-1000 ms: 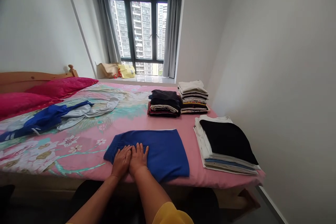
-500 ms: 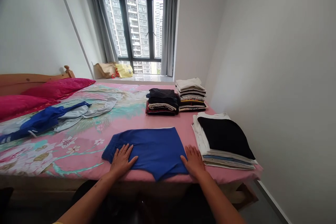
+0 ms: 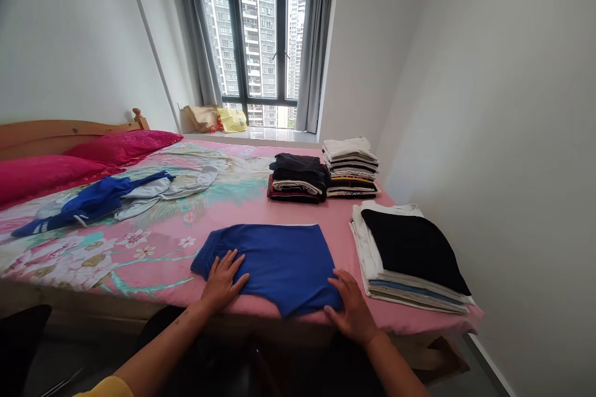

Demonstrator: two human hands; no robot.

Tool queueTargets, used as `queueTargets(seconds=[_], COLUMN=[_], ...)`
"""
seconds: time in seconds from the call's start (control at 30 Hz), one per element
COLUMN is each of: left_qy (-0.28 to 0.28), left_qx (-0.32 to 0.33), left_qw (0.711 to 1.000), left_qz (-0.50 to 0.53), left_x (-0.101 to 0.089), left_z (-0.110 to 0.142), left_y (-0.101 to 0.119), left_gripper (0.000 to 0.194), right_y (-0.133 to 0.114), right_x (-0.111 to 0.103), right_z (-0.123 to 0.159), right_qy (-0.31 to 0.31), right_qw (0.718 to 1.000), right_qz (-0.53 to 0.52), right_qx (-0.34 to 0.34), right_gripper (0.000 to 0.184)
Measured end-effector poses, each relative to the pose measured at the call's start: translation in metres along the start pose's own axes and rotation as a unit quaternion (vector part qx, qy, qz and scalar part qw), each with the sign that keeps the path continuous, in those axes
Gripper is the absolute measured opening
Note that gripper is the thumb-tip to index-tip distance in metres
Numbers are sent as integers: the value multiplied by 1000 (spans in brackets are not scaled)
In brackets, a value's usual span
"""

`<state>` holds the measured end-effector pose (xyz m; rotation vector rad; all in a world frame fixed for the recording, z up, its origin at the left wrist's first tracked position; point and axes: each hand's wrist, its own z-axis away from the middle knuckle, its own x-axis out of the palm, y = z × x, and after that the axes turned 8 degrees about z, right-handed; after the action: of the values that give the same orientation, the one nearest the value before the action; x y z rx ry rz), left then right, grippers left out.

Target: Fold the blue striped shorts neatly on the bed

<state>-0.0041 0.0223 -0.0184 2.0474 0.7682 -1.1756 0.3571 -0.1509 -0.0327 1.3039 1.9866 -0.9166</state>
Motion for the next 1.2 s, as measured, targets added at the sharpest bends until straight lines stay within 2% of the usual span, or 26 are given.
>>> queueTargets(seconds=[0.1,0.2,0.27,0.33,0.43,0.5,0.57,0.67,0.77,0.83,0.97,1.2], left_qy=[-18,-47,-60,-54,-30,-29,-41,-65,-86,-97,-105,-107], left_qx=[71,118,120,103,94,112,121,50,-18,-16,-12,-12], left_qw=[997,990,988,989,987,982,979,991,995,995,994,994], left_qz=[33,61,77,93,126,151,156,104,44,30,20,10], left_x=[-10,-22,-28,-30,-24,-17,-9,3,12,16,18,18], left_z=[13,26,30,26,7,-13,-30,-45,-42,-36,-31,-32], left_y=[-8,-17,-19,-14,8,29,48,63,61,58,56,56], left_gripper=[45,44,46,40,31,33,38,41,46,50,53,54], right_y=[-7,-7,-10,-21,-49,-71,-88,-99,-94,-89,-85,-89], right_x=[-4,-7,-11,-17,-18,-7,14,54,84,95,100,100], right_z=[2,0,-7,-22,-62,-95,-122,-143,-139,-131,-122,-125], right_qy=[-61,-83,-95,-99,-95,-87,-93,-136,-167,-163,-147,-129], right_qw=[996,994,994,994,995,996,995,991,985,984,986,988], right_qz=[26,36,36,32,8,-15,-23,4,29,36,46,48], right_qx=[-65,-64,-43,-19,6,13,2,10,41,55,70,74], right_gripper=[48,49,45,33,19,21,23,30,38,40,42,40])
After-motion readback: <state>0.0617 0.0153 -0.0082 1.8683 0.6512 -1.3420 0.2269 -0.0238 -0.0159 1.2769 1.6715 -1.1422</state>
